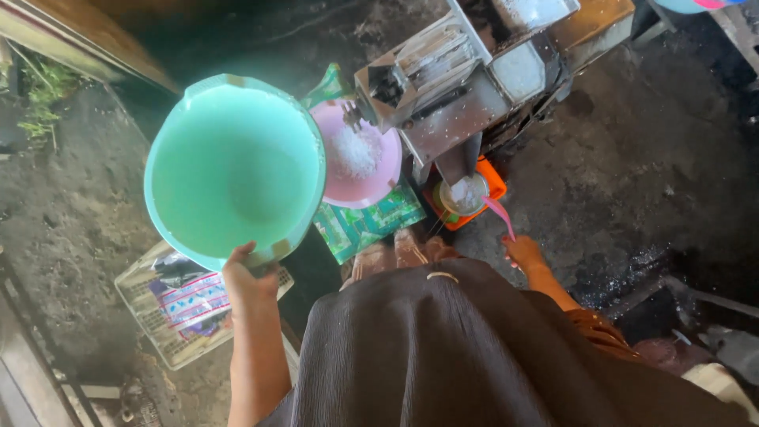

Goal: The person pours a grainy substance from a green basin into a metal grinding machine using a pink scoop. They then collect the processed material into a pink basin. The person repeats this process with a second batch of grains from a pink basin, pouring them into the machine and collecting the output.

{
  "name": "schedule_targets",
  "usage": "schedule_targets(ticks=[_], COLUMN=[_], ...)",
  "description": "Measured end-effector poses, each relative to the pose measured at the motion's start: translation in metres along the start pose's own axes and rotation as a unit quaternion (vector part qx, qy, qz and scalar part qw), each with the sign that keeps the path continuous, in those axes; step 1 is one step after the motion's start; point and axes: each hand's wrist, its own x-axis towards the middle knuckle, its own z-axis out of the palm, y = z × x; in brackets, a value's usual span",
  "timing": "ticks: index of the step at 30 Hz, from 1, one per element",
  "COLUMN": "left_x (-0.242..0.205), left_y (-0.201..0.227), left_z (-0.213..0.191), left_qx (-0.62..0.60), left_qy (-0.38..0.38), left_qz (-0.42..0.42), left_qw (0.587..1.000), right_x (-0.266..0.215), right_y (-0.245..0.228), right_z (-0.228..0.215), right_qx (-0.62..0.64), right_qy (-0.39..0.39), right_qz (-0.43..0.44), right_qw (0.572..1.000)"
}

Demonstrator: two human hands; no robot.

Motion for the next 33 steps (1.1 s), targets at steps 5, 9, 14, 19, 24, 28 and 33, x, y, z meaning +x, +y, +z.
schedule_targets(ticks=[5, 9, 14, 19, 24, 28, 33], left_x=[0.000, 0.004, -0.008, -0.003, -0.001, 0.002, 0.008], left_y=[0.013, 0.016, 0.015, 0.010, 0.002, -0.003, -0.004], left_z=[-0.008, -0.011, -0.001, 0.000, 0.006, 0.007, 0.007], left_qx=[-0.038, -0.051, -0.039, -0.010, -0.016, -0.025, -0.021], left_qy=[0.002, 0.004, -0.014, -0.029, -0.056, -0.061, -0.040], left_qz=[-0.006, -0.011, -0.018, -0.022, -0.014, -0.012, -0.029], left_qw=[0.999, 0.999, 0.999, 0.999, 0.998, 0.998, 0.999], right_x=[-0.014, -0.025, -0.019, -0.024, -0.024, -0.026, -0.017], right_y=[-0.002, -0.005, 0.028, 0.041, 0.045, 0.034, 0.025], right_z=[0.006, 0.001, 0.014, 0.016, 0.013, 0.008, 0.001], right_qx=[0.040, 0.030, 0.049, 0.056, 0.068, 0.055, 0.041], right_qy=[0.018, 0.011, -0.001, 0.001, 0.000, -0.002, -0.006], right_qz=[-0.016, 0.004, 0.031, 0.065, 0.069, 0.063, 0.057], right_qw=[0.999, 0.999, 0.998, 0.996, 0.995, 0.997, 0.998])
